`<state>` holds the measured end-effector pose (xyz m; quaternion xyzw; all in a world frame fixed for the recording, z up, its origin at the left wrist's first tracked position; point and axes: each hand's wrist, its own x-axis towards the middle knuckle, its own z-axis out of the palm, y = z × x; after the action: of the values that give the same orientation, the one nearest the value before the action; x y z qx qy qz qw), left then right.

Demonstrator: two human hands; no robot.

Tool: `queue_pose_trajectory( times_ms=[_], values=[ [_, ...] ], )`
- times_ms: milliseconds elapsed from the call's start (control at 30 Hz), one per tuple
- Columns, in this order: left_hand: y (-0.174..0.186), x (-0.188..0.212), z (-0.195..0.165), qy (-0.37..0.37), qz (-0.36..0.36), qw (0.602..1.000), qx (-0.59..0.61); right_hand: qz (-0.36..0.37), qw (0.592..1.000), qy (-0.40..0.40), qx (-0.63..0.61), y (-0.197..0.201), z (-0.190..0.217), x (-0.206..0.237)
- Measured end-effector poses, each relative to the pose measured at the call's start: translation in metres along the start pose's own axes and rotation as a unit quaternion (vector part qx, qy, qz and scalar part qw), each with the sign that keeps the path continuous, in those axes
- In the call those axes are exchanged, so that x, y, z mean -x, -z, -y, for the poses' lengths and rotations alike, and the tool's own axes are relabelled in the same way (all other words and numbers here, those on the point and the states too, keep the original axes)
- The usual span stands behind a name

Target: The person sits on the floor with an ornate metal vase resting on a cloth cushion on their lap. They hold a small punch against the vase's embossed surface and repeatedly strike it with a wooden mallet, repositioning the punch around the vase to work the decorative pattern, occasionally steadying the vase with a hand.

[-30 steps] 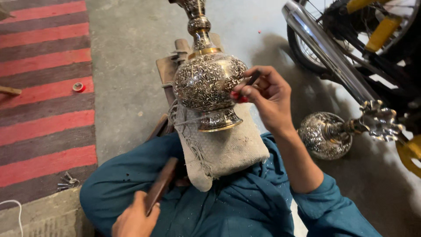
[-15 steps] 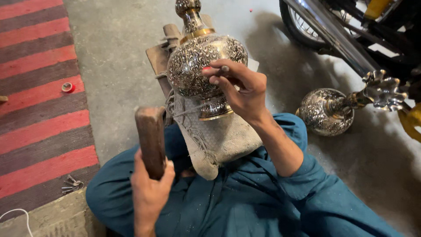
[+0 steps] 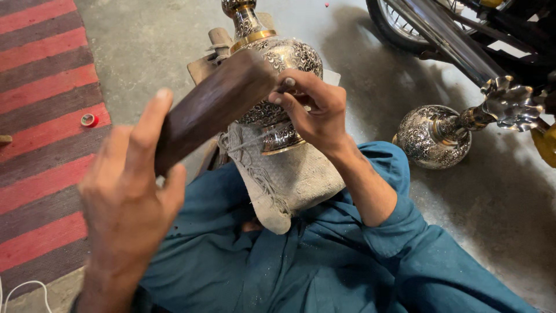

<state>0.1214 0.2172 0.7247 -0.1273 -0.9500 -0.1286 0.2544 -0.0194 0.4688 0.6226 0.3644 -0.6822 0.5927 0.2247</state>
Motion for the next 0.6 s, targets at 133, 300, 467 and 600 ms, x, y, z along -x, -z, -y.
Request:
queue_pose_trajectory(
  times_ms=[133,300,467,600],
  values=[
    [0.009,-0.021,-0.007,-0.067,-0.015,0.995,-0.066,0.004,0.999,0.013,0.037,0.004,-0.006,0.004],
    [0.008,-0.038,-0.017,-0.113,-0.036,0.975,-0.19,0.002,0.998,0.039,0.05,0.006,-0.013,0.007],
    [0.005,-0.036,-0.021,-0.118,-0.038,0.967,-0.223,0.004,0.995,0.042,0.088,0.015,-0.021,0.012],
    [0.001,-0.034,-0.023,-0.123,-0.048,0.971,-0.198,0.004,0.995,0.01,0.101,0.019,-0.024,0.016]
  ],
)
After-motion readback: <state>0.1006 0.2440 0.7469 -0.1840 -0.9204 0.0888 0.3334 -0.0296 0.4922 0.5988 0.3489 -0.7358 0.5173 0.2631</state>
